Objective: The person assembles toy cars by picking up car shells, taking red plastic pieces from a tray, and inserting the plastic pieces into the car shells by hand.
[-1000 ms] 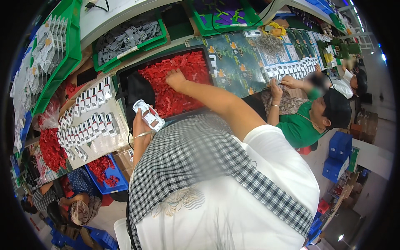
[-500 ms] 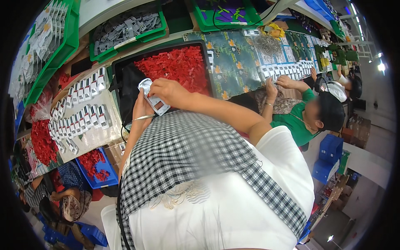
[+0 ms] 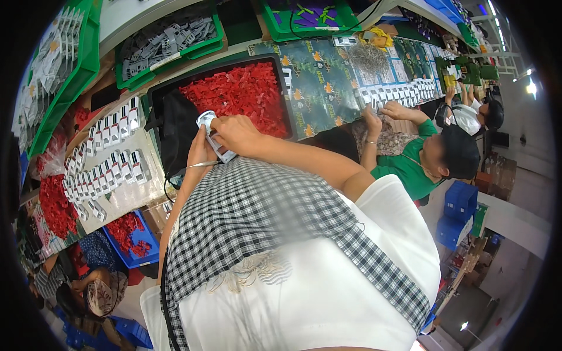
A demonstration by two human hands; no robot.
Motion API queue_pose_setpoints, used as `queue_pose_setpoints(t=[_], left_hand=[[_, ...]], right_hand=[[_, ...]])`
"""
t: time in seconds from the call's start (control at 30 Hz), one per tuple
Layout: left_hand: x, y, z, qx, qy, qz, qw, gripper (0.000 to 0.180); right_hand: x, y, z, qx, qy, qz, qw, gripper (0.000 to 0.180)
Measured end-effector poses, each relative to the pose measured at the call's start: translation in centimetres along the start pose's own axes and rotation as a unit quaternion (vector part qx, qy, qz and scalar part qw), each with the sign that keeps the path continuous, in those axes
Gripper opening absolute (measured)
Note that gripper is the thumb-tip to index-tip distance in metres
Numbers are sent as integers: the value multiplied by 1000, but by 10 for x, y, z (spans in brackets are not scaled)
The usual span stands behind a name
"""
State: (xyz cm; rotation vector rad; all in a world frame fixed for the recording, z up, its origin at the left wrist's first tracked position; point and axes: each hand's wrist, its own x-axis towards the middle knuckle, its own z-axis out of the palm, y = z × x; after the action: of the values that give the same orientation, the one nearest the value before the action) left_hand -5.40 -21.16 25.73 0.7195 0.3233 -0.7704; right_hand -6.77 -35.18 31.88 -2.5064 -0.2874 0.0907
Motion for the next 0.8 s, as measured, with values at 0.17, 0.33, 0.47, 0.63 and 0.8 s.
queue_pose_setpoints(t=[0.17,0.33,0.47,0.63,0.8], left_hand=[[0,5,-4,-4,-21,-27,999,34],[5,2,0,-8,-4,-49,999,41],[6,1,-1,35,-16,-49,998,40],[6,1,1,46,-8,-36,998,40],[-1,2,7,40,-31,-46,998,38]], right_hand=[[-11,3,-11,236,30,43,970,22],[-18,19,-20,-26,-1,-111,993,15],[-15,19,-9,-142,-15,-153,978,12],[-19,22,-3,-103,25,-145,984,11],[-18,17,-3,-107,26,-148,983,8]])
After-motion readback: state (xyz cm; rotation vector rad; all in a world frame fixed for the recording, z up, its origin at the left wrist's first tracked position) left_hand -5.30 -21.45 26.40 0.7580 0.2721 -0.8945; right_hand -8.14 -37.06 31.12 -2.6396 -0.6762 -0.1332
